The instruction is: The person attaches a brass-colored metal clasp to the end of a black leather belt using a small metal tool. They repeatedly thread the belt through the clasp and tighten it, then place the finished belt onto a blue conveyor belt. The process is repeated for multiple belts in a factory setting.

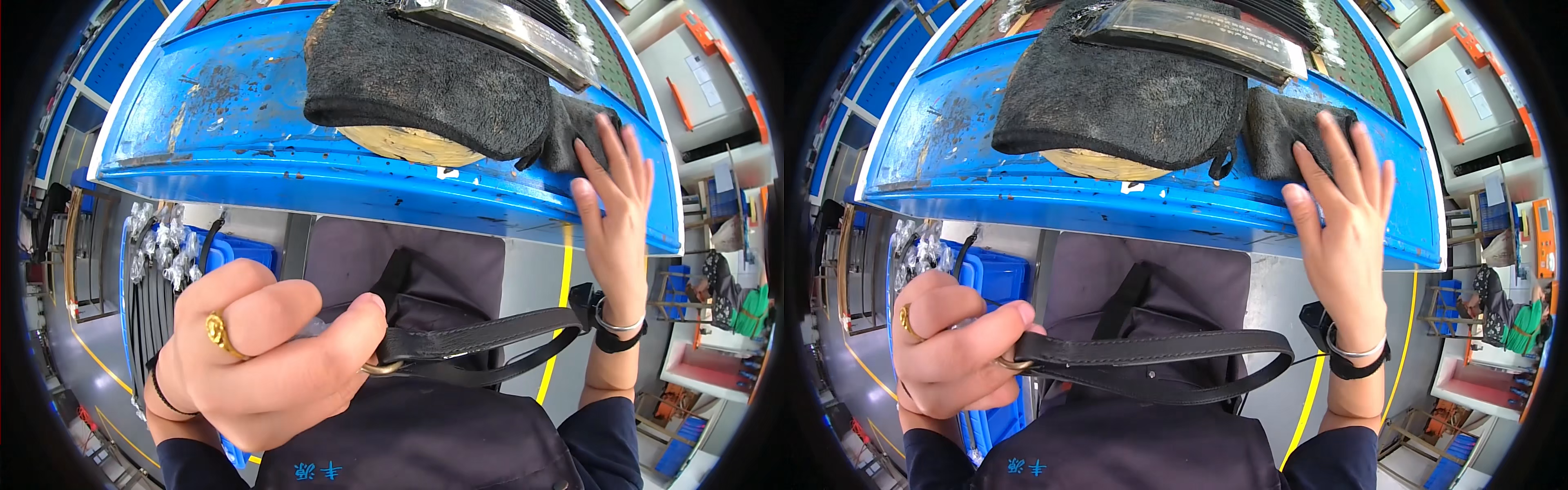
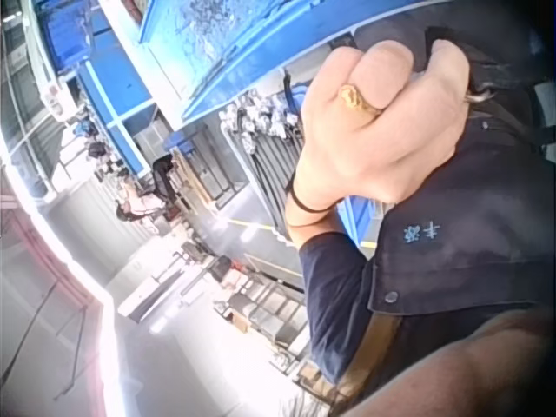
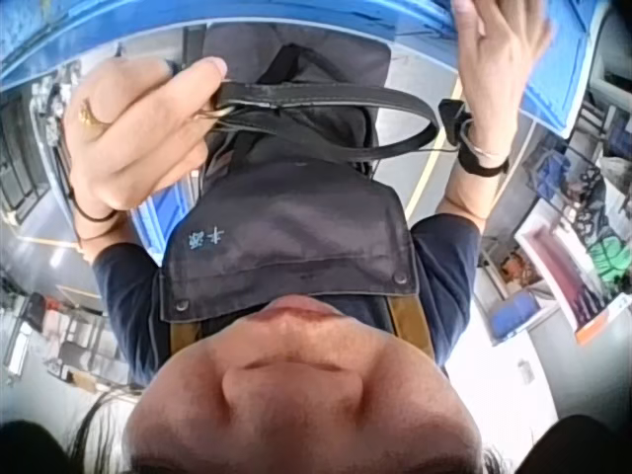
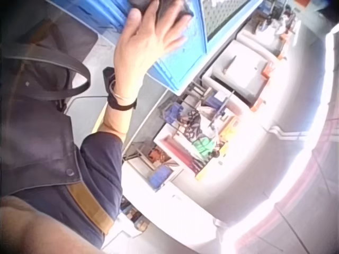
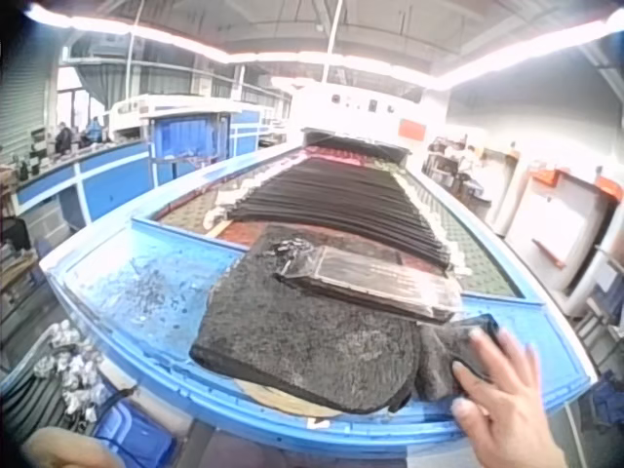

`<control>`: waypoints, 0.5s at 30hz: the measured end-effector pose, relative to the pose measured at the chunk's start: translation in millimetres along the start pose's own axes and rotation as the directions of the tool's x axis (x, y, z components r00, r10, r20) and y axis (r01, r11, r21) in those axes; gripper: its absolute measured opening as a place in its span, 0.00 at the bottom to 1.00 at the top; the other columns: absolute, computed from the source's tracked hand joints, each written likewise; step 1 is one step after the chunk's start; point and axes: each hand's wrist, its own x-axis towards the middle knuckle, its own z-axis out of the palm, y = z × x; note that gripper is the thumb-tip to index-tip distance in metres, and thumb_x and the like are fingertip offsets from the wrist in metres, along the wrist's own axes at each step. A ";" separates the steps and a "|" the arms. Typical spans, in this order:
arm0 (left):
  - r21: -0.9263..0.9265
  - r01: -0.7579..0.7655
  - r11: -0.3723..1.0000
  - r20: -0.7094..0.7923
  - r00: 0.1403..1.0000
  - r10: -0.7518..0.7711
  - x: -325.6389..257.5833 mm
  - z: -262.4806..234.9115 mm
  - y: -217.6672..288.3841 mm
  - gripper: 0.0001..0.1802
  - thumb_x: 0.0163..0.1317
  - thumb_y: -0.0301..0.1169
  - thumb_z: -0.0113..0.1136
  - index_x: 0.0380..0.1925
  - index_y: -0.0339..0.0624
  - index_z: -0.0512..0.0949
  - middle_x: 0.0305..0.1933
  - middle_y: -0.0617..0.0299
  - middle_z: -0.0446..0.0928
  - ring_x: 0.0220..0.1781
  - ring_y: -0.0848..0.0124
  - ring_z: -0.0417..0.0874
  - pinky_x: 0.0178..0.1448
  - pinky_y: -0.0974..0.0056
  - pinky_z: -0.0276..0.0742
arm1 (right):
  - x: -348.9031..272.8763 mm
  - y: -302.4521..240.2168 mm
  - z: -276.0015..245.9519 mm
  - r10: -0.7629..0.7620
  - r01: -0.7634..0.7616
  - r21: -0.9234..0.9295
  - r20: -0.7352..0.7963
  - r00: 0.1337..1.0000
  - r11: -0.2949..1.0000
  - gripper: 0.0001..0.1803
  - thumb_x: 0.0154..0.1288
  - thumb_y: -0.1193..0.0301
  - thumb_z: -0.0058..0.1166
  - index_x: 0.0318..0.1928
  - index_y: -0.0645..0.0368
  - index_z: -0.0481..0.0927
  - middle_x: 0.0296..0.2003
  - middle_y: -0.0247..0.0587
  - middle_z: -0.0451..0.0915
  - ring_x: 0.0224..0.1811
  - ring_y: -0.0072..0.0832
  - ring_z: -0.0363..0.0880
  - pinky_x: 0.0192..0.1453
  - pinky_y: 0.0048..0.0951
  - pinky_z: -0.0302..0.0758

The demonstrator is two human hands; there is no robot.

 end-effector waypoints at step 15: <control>-0.127 -0.006 0.992 0.031 0.999 0.010 2.8 6.3 -6.6 0.06 0.28 0.31 0.57 0.12 0.44 0.74 0.33 0.66 0.77 0.23 0.70 0.69 0.22 0.68 0.62 | -21.9 -44.1 -33.1 -0.560 0.547 0.401 -0.097 0.823 0.735 0.29 0.56 0.37 0.28 0.39 0.34 0.81 0.60 0.41 0.60 0.65 0.55 0.46 0.66 0.55 0.38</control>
